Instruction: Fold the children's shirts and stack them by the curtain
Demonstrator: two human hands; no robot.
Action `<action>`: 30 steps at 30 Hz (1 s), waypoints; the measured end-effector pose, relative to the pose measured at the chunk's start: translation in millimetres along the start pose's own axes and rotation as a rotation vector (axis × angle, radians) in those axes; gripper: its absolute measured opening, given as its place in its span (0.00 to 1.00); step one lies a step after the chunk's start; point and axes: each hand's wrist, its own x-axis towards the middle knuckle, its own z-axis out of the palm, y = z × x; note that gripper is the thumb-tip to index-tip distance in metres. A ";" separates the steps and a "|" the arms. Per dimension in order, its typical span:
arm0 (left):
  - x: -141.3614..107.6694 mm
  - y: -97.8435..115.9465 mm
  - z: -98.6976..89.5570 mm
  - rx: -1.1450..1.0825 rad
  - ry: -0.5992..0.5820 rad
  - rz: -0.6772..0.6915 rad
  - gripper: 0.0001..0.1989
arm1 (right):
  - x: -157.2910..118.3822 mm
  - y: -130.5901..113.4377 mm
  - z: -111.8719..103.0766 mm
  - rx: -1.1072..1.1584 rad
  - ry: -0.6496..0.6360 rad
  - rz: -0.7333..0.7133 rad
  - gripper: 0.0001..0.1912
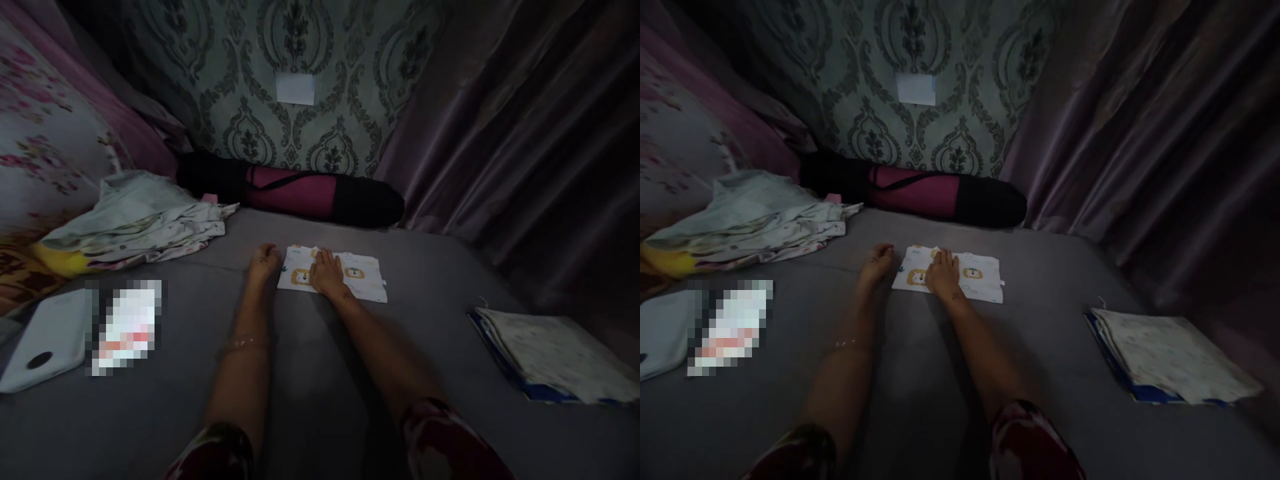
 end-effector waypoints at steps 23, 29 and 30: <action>-0.8 4.1 -1.7 -0.011 0.036 -0.017 0.14 | 12.5 -50.8 17.7 0.114 0.044 -0.145 0.30; -1.1 2.0 -2.3 -0.020 0.049 0.007 0.14 | 13.4 -54.3 19.8 0.109 0.027 -0.123 0.30; -1.3 2.5 -2.8 -0.014 0.054 0.013 0.13 | 13.6 -56.2 19.0 0.101 0.031 -0.128 0.30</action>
